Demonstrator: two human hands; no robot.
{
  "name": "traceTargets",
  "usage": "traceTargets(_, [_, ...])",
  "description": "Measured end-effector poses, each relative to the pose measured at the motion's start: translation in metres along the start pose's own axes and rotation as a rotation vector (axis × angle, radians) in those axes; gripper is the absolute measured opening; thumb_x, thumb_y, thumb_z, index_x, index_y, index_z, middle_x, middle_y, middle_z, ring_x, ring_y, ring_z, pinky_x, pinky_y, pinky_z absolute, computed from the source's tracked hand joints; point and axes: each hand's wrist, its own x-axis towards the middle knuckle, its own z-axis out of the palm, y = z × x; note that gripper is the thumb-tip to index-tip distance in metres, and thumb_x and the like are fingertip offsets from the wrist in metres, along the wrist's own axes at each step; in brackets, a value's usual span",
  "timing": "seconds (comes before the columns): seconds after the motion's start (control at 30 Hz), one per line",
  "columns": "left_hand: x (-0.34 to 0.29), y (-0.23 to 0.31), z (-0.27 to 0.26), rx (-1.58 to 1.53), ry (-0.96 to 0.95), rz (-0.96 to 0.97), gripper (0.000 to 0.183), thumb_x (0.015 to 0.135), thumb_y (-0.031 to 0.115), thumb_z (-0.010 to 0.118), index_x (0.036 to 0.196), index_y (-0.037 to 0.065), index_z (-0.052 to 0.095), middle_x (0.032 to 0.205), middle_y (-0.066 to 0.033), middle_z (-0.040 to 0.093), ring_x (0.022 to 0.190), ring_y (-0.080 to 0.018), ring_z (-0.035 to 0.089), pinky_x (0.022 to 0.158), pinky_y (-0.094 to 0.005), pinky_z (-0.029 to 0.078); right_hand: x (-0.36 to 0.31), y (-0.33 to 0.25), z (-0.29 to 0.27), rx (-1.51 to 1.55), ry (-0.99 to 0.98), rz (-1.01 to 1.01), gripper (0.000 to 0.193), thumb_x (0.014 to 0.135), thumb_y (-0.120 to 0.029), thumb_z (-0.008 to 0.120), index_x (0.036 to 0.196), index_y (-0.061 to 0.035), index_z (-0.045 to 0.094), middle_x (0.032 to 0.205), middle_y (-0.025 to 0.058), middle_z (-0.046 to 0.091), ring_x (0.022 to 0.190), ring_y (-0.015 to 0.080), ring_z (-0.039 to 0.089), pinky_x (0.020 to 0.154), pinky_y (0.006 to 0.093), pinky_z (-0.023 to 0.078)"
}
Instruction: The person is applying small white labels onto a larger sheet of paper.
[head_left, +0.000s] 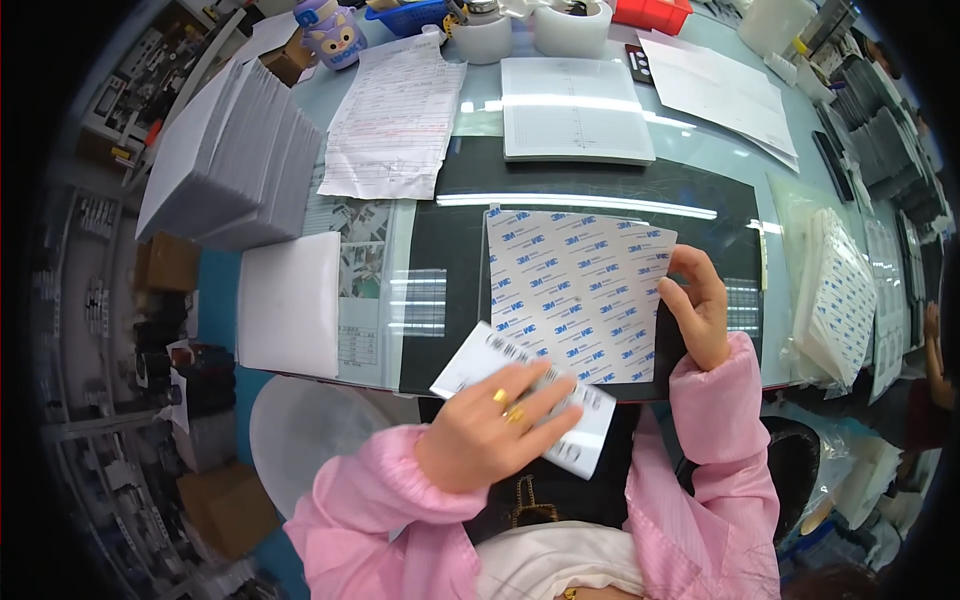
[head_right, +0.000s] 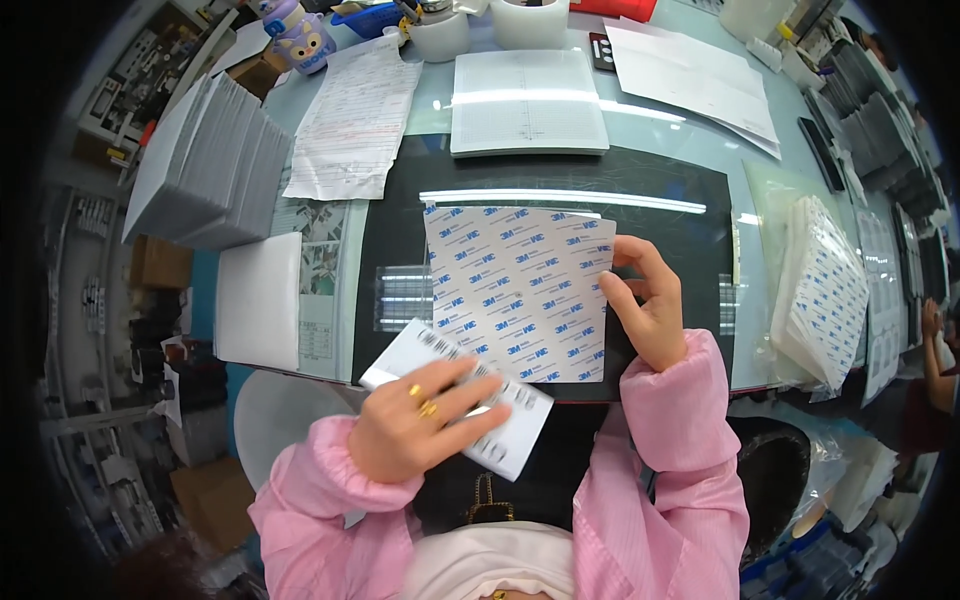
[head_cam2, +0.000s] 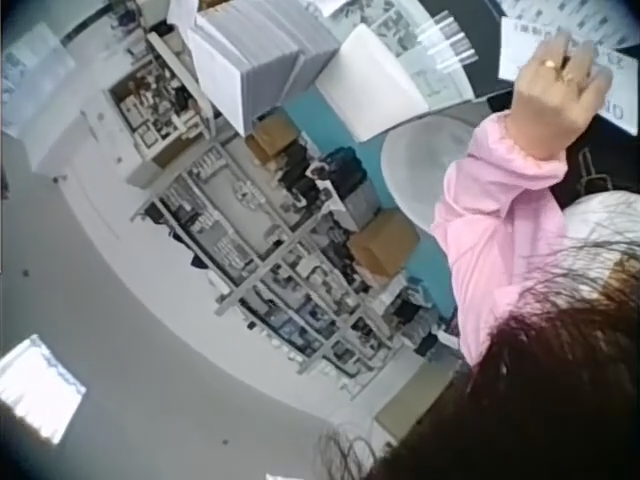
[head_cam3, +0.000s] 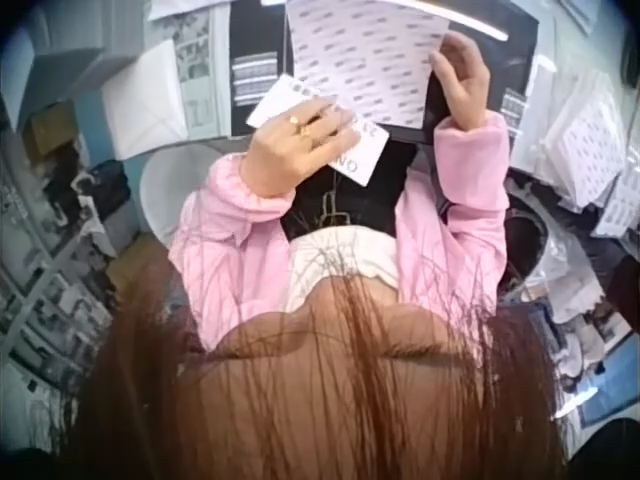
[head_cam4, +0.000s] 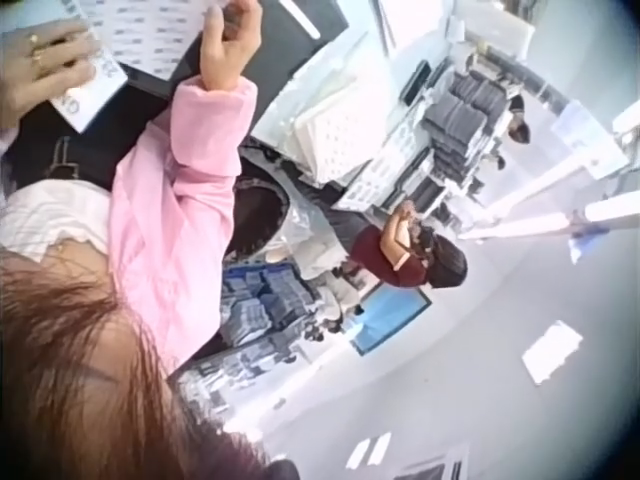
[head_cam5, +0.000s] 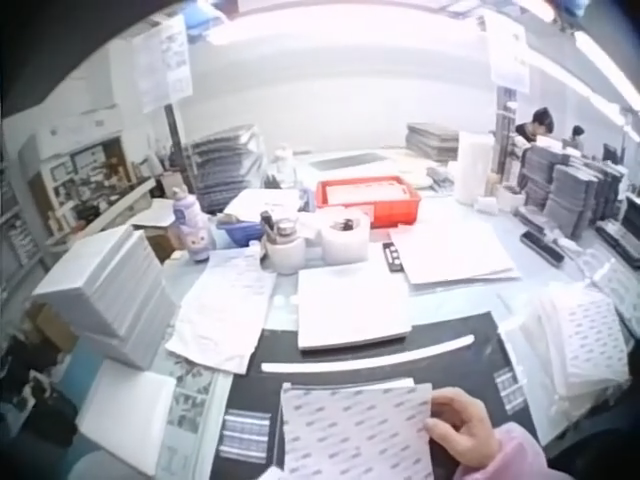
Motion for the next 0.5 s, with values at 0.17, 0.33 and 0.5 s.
traceTargets(0.17, [-0.001, -0.005, 0.034, 0.005, -0.103, -0.056, 0.03, 0.074, 0.012, 0.071, 0.103, 0.014, 0.071, 0.103, -0.0023, 0.068, 0.093, -0.0208, 0.067, 0.074, -0.0298, 0.056, -0.002, -0.006, 0.0, 0.043, -0.019, 0.04, 0.031, 0.092, 0.001, 0.058, 0.123, 0.0012, 0.056, 0.111, 0.0085, 0.063, 0.106, 0.0146, 0.059, 0.086, 0.0276, 0.052])
traceTargets(0.33, [-0.023, -0.005, 0.022, -0.028, -0.143, -0.033, 0.028, 0.075, 0.013, 0.07, 0.103, 0.014, 0.071, 0.104, -0.0029, 0.069, 0.092, -0.0197, 0.067, 0.073, -0.029, 0.057, -0.002, -0.006, -0.004, 0.052, -0.031, 0.078, 0.032, 0.093, 0.002, 0.056, 0.125, 0.001, 0.055, 0.114, 0.0075, 0.061, 0.11, 0.0148, 0.057, 0.095, 0.0291, 0.047])
traceTargets(0.5, [-0.032, -0.006, 0.002, -0.071, -0.226, -0.005, 0.028, 0.075, 0.012, 0.07, 0.103, 0.014, 0.072, 0.102, -0.0031, 0.07, 0.09, -0.0195, 0.068, 0.071, -0.0288, 0.056, 0.0, -0.005, -0.003, 0.046, -0.048, 0.057, 0.032, 0.093, 0.002, 0.056, 0.125, 0.0017, 0.054, 0.114, 0.008, 0.061, 0.109, 0.0146, 0.057, 0.093, 0.0287, 0.048])
